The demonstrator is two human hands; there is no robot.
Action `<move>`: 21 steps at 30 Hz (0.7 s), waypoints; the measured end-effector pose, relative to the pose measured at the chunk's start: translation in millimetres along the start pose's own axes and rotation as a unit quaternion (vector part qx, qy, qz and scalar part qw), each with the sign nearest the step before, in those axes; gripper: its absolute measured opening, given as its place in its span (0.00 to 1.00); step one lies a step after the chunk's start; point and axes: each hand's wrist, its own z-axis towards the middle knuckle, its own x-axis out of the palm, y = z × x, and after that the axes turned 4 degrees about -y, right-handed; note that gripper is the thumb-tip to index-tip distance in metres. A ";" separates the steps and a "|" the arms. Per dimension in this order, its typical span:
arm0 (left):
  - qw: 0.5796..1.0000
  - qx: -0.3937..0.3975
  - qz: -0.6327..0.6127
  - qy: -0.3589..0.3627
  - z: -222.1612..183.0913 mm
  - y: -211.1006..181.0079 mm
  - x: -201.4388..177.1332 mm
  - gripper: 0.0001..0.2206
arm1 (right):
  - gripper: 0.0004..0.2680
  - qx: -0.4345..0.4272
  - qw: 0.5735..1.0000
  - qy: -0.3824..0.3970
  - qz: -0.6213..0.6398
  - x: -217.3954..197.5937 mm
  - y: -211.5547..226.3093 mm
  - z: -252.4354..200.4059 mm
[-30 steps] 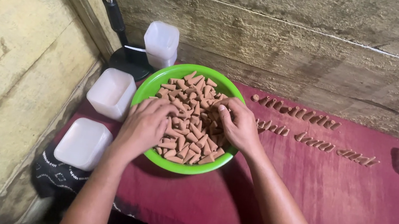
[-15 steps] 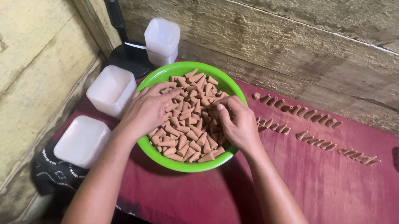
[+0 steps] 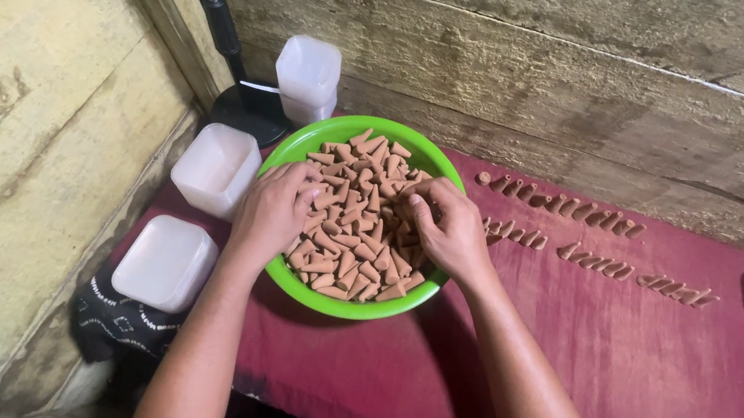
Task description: Arranging incense cones in rows on a table and sorting them in a bowl
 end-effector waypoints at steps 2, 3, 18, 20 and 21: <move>1.000 0.006 -0.011 -0.012 -0.5 -6.2 -5.0 0.09 | 0.04 -0.001 1.000 -0.005 -0.002 -0.5 1.5 0.6; 0.999 0.012 -0.023 -0.024 -1.0 -9.0 -7.4 0.11 | 0.04 -0.001 1.000 -0.010 -0.003 -0.5 2.1 1.0; 0.999 -0.004 0.045 0.000 -2.0 7.6 -16.9 0.09 | 0.07 0.025 0.984 -0.105 0.143 11.9 -5.2 2.2; 0.999 -0.005 0.044 0.003 -0.3 9.4 -18.4 0.08 | 0.07 0.034 0.980 -0.109 0.163 15.4 -3.0 1.4; 0.999 -0.005 0.042 0.006 1.2 10.2 -18.5 0.08 | 0.07 0.042 0.976 -0.112 0.182 16.5 -2.3 1.2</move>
